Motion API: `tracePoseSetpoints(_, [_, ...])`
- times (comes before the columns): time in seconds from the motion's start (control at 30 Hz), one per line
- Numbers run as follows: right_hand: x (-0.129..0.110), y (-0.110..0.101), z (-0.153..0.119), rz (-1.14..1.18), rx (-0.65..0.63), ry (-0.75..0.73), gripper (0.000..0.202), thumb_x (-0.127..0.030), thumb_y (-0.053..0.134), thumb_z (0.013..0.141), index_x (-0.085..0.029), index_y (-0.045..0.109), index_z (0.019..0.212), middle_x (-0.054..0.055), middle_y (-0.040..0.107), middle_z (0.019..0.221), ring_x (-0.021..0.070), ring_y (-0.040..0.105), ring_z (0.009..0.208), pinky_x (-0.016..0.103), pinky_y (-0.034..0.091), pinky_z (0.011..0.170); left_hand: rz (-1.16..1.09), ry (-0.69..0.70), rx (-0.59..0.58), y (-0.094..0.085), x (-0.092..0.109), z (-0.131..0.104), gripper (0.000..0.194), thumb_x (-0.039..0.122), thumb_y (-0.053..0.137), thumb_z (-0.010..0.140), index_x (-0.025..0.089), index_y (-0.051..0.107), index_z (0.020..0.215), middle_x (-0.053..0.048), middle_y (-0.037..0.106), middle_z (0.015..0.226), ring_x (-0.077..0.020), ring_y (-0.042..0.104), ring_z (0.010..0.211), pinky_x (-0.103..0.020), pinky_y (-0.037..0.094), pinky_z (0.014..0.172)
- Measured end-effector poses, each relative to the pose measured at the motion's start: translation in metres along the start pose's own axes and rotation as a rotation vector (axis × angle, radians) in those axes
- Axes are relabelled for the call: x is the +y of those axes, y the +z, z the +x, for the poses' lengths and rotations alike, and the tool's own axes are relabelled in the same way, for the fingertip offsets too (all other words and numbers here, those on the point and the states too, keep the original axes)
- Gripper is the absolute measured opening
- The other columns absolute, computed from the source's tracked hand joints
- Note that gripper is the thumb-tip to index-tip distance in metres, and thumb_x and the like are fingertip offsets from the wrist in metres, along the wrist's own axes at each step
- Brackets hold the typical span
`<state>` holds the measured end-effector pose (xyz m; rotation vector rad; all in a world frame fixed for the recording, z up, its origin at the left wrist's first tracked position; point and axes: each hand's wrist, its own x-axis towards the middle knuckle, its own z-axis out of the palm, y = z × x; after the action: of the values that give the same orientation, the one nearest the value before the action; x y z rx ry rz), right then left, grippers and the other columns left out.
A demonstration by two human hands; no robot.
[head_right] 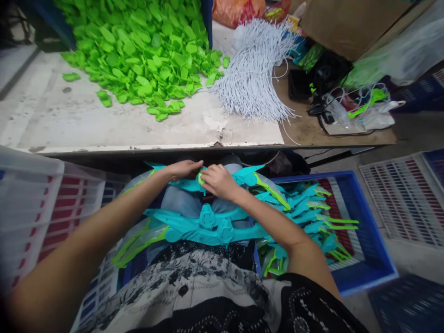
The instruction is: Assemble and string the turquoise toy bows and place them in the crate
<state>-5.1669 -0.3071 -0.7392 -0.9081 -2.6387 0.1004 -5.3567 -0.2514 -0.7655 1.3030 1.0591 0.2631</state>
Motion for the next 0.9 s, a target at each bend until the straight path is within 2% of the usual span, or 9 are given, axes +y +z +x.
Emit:
tracePoseSetpoints(0.1, [-0.011,0.015,-0.020,-0.076,-0.008,0.041,0.028,-0.031,0.044,0.093,-0.017,0.065,0.105,0.009,0.064,0.118,0.0243,0.050,0.103,0.039,0.039,0.078,-0.157,-0.037,-0.064,0.000,0.003,0.000,0.063,0.077,0.058,0.060,0.015,0.057,0.072,0.002,0.047,0.059,-0.0114,0.045,0.058,-0.026,0.037,0.059])
tracePoseSetpoints(0.17, [-0.014,0.021,-0.023,-0.096,0.006,0.097,0.029,-0.030,0.043,0.093,-0.018,0.064,0.109,0.009,0.062,0.122,0.0251,0.049,0.106,0.040,0.039,0.079,-0.159,-0.025,-0.087,0.000,0.005,-0.002,0.060,0.074,0.060,0.061,0.015,0.057,0.070,0.004,0.043,0.056,-0.0099,0.040,0.055,-0.025,0.035,0.056])
tracePoseSetpoints(0.33, [-0.023,0.027,-0.020,0.014,0.075,0.286,0.025,-0.029,0.048,0.091,-0.019,0.062,0.109,0.008,0.065,0.115,0.0254,0.049,0.110,0.041,0.038,0.086,-0.055,0.083,-0.251,-0.003,0.002,-0.005,0.052,0.059,0.069,0.063,0.015,0.064,0.090,0.002,0.055,0.072,-0.0104,0.046,0.066,-0.022,0.035,0.060])
tracePoseSetpoints(0.47, [-0.030,0.032,-0.015,0.222,0.142,0.571,0.033,-0.028,0.064,0.080,-0.018,0.057,0.111,0.008,0.063,0.112,0.0229,0.053,0.105,0.037,0.042,0.087,0.042,0.128,-0.146,-0.001,-0.003,-0.003,0.049,0.056,0.068,0.065,0.014,0.064,0.090,0.003,0.053,0.072,-0.0103,0.045,0.064,-0.021,0.034,0.056])
tracePoseSetpoints(0.57, [-0.030,0.031,-0.009,0.277,0.084,0.726,0.036,-0.030,0.070,0.073,-0.018,0.057,0.105,0.007,0.062,0.108,0.0224,0.056,0.101,0.036,0.044,0.085,0.109,0.163,-0.105,0.003,-0.005,-0.002,0.046,0.054,0.066,0.067,0.013,0.065,0.088,0.003,0.050,0.067,-0.0097,0.042,0.059,-0.021,0.031,0.053])
tracePoseSetpoints(0.63, [-0.027,0.027,-0.005,0.298,0.003,0.772,0.040,-0.032,0.070,0.072,-0.020,0.056,0.108,0.005,0.064,0.106,0.0224,0.059,0.100,0.035,0.044,0.085,0.167,0.197,-0.074,0.005,-0.006,-0.001,0.043,0.052,0.063,0.069,0.012,0.064,0.085,0.004,0.047,0.062,-0.0093,0.039,0.056,-0.021,0.028,0.050])
tracePoseSetpoints(0.73, [-0.017,0.020,0.002,0.328,-0.175,0.848,0.070,-0.038,0.074,0.068,-0.025,0.044,0.129,0.004,0.066,0.105,0.0246,0.062,0.097,0.035,0.046,0.079,0.223,0.244,-0.029,0.007,-0.008,0.000,0.039,0.048,0.061,0.070,0.012,0.064,0.083,0.003,0.047,0.060,-0.0097,0.039,0.056,-0.021,0.027,0.049])
tracePoseSetpoints(0.8, [-0.010,0.018,0.006,0.335,-0.271,0.884,0.085,-0.042,0.077,0.063,-0.026,0.037,0.137,0.004,0.066,0.104,0.0256,0.063,0.093,0.034,0.047,0.075,0.233,0.271,0.002,0.008,-0.009,0.001,0.037,0.046,0.062,0.069,0.012,0.064,0.083,0.002,0.050,0.061,-0.0108,0.043,0.058,-0.021,0.029,0.050])
tracePoseSetpoints(0.9, [-0.004,0.020,0.009,0.340,-0.296,0.867,0.083,-0.044,0.078,0.060,-0.028,0.044,0.134,0.002,0.067,0.103,0.0238,0.064,0.090,0.031,0.047,0.073,0.255,0.277,0.059,0.009,-0.008,0.001,0.037,0.044,0.064,0.065,0.011,0.067,0.082,0.001,0.055,0.062,-0.0133,0.048,0.061,-0.022,0.033,0.053])
